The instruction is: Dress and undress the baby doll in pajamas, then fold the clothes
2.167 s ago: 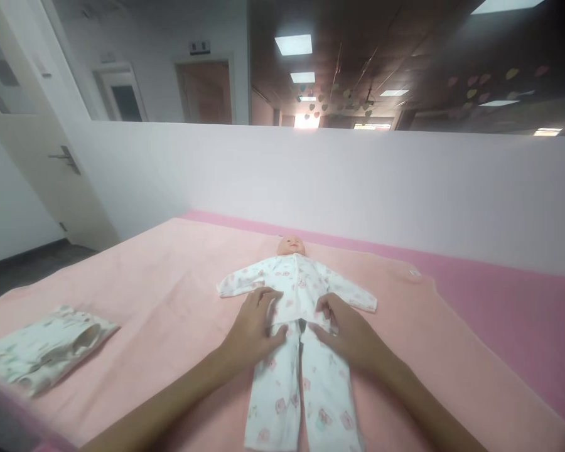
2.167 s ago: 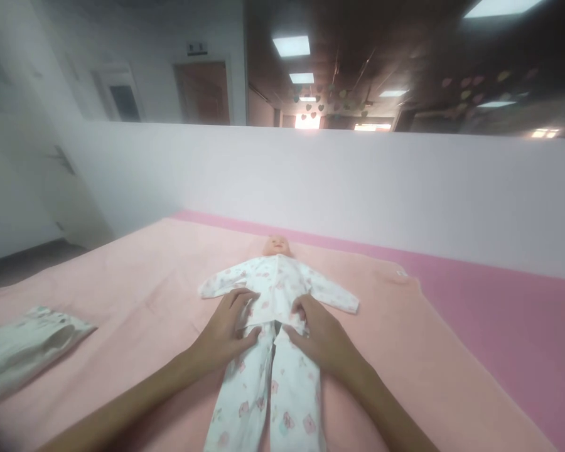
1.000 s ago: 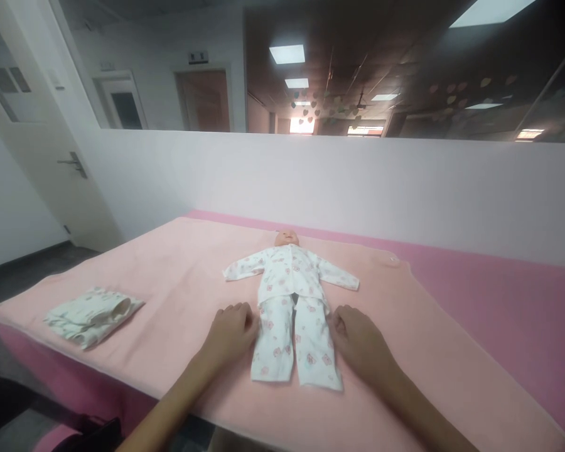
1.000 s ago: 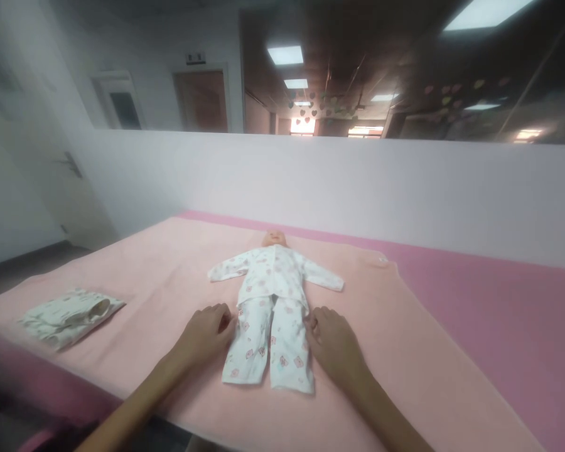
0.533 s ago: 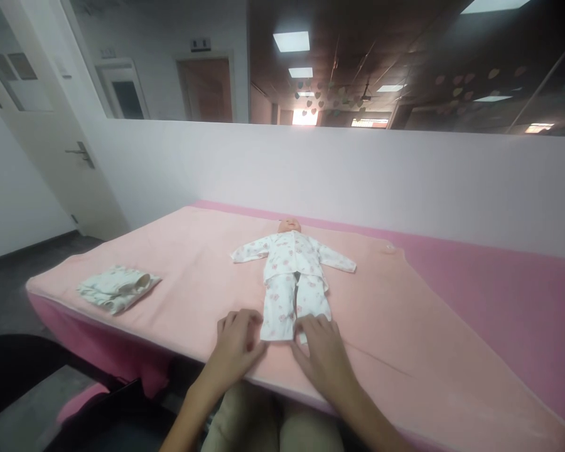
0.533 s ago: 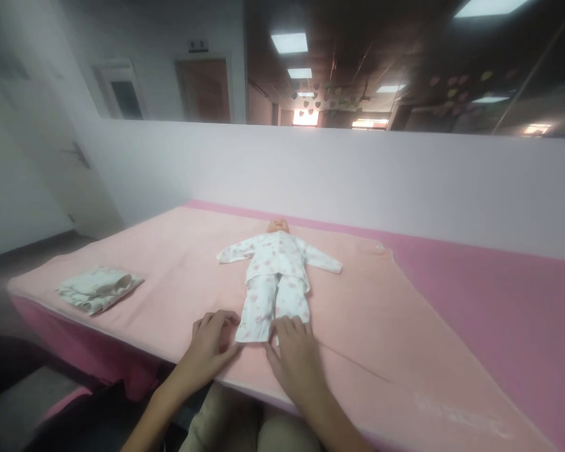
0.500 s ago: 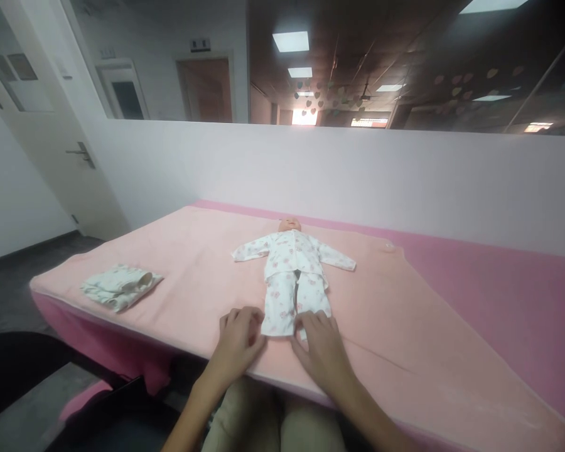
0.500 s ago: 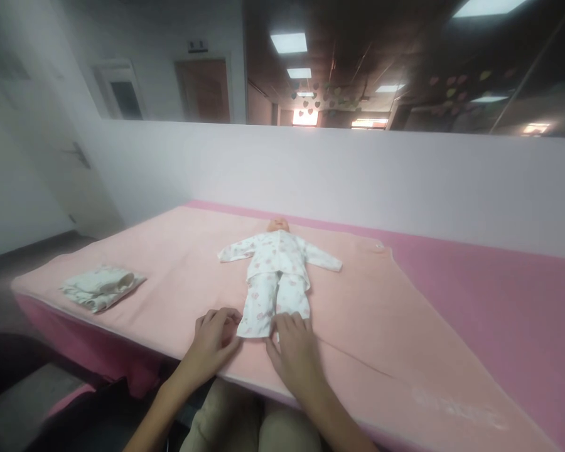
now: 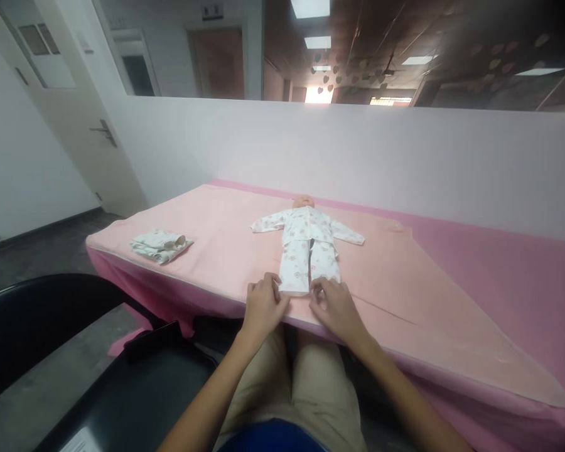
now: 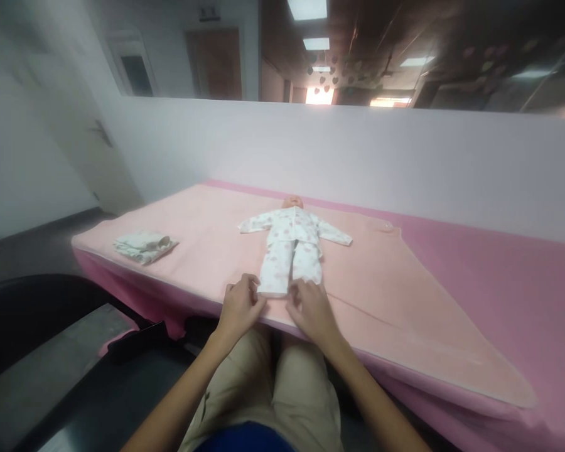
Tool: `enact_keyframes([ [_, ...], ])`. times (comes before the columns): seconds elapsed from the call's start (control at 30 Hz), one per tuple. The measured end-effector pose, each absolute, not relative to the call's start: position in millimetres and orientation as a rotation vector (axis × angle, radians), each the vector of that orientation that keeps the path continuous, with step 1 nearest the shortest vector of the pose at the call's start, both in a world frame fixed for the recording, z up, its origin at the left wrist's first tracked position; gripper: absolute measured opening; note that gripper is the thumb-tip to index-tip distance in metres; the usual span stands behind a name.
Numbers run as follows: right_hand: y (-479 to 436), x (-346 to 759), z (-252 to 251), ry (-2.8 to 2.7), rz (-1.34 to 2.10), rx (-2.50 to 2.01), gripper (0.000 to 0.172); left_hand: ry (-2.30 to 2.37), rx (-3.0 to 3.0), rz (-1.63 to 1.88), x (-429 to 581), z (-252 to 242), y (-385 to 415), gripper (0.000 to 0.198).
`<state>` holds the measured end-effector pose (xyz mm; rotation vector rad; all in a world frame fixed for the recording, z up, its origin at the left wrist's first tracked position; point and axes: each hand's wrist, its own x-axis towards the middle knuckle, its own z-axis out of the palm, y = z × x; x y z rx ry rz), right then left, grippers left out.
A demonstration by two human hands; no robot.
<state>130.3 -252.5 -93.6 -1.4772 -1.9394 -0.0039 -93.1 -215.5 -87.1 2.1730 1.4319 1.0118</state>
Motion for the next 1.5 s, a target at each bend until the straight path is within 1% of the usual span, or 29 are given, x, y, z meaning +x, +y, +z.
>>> enact_keyframes([
  [0.1, -264, 155, -103, -1.912, -0.035, -1.470, 0.014, 1.439, 2.215, 1.017, -94, -87, -223, 0.023],
  [0.23, -269, 191, -113, -1.845, -0.028, -1.480, 0.024, 1.308, 2.354, 1.070, -79, -82, -222, 0.026],
  [0.37, -264, 209, -122, -1.686, 0.076, -1.531, 0.031, 1.097, 2.566, 0.962, -49, -81, -209, 0.027],
  [0.47, -261, 212, -126, -1.556, 0.146, -1.620, 0.033, 1.123, 2.654, 0.899, -29, -86, -197, 0.030],
  [0.53, -260, 212, -126, -1.536, 0.163, -1.667, 0.030, 1.164, 2.691, 0.875, -20, -91, -192, 0.031],
  [0.63, -261, 210, -123, -1.576, 0.124, -1.711, 0.021, 1.163, 2.720, 0.868, -13, -96, -187, 0.024],
  [0.7, -264, 208, -120, -1.597, 0.110, -1.723, 0.018, 1.143, 2.721, 0.877, -12, -98, -186, 0.022],
  [0.83, -269, 202, -113, -1.591, 0.106, -1.717, 0.019, 1.149, 2.707, 0.905, -12, -99, -187, 0.025],
  [1.03, -274, 200, -110, -1.558, 0.135, -1.655, 0.024, 1.175, 2.694, 0.916, -12, -99, -191, 0.025],
  [1.1, -274, 201, -111, -1.556, 0.136, -1.634, 0.024, 1.172, 2.694, 0.930, -12, -99, -191, 0.022],
  [1.23, -275, 202, -112, -1.564, 0.128, -1.624, 0.021, 1.140, 2.685, 0.965, -14, -100, -192, 0.013],
  [1.5, -281, 201, -110, -1.557, 0.166, -1.662, 0.014, 0.995, 2.685, 1.002, -19, -98, -196, 0.013],
])
